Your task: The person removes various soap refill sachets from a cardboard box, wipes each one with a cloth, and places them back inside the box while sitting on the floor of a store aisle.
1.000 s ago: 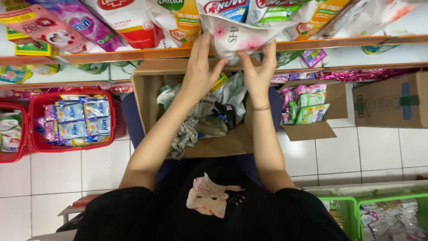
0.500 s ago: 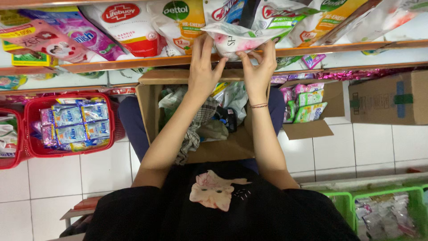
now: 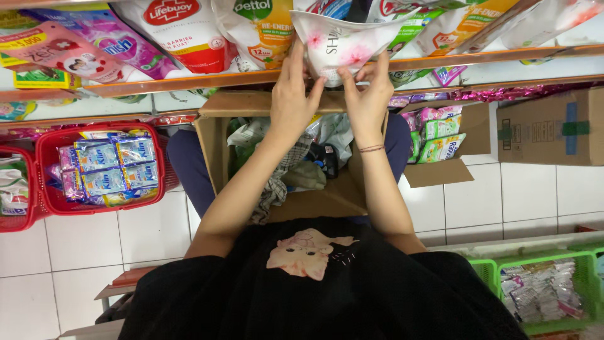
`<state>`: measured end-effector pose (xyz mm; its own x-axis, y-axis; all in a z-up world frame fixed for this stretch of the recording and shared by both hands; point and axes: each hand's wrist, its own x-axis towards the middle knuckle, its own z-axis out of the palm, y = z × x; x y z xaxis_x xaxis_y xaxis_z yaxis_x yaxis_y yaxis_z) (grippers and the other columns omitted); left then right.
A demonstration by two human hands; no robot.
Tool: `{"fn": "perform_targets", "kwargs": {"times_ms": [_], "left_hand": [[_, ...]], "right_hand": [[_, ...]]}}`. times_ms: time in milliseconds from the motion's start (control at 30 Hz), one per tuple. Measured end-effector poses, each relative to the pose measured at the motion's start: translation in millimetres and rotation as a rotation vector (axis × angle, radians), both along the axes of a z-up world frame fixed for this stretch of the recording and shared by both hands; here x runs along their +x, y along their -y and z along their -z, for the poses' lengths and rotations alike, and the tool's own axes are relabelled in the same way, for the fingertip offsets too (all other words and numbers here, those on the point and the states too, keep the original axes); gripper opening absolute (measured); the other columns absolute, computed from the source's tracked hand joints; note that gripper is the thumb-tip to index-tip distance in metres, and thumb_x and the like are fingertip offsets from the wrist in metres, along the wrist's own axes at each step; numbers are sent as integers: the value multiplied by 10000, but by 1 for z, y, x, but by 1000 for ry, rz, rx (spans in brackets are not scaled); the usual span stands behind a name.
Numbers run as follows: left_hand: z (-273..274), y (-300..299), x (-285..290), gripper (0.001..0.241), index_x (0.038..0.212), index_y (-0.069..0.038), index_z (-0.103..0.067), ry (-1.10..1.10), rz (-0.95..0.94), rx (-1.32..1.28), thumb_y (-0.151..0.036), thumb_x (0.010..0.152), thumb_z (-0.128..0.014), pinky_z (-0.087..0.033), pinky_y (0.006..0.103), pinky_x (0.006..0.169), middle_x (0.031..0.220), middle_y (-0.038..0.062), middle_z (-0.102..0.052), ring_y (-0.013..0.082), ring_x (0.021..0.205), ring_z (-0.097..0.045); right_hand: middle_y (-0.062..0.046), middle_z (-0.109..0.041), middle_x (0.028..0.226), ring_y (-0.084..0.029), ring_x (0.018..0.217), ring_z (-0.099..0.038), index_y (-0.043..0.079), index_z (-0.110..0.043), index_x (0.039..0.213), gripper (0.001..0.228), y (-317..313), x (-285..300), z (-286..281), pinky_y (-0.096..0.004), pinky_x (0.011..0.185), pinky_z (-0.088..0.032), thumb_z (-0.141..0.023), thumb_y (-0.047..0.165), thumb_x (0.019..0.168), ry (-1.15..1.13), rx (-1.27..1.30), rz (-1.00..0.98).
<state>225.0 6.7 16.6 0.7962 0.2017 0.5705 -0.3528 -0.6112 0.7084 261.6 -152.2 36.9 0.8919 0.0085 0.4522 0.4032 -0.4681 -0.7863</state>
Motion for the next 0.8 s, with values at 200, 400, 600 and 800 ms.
{"fn": "perform_targets", "kwargs": {"times_ms": [200,400,600,800], "left_hand": [[10,-7,0,895,1638,-54,-171,-122,145,-177,-21,959,-754,-658,336,878,1043,123,-744,241,986,-803],[13,-12,-4,956,1653,-76,-134,-112,194,-153,6,945,-772,-650,351,964,1141,165,-722,275,1059,-779],[6,-13,-4,942,1660,-89,-126,-83,252,-181,32,962,-747,-635,359,1041,1237,190,-698,283,1166,-753],[-2,-15,-2,941,1664,-118,-135,-111,283,-211,45,967,-745,-600,395,1112,1343,231,-668,321,1276,-706]], "right_hand": [[-44,-707,894,-113,837,-743,-7,-483,1435,623,9,4,6,-254,687,-639,-868,111,959,-82,34,-97],[-55,-709,995,-125,944,-766,-11,-486,1404,640,10,6,11,-262,779,-683,-890,55,913,-89,83,-129],[-63,-706,1081,-139,1019,-755,-29,-498,1420,602,5,8,10,-279,869,-688,-829,-73,919,-100,187,-164],[-95,-690,1183,-159,1057,-769,-69,-495,1413,585,-1,17,17,-284,900,-690,-817,-105,926,-75,211,-152]]}}
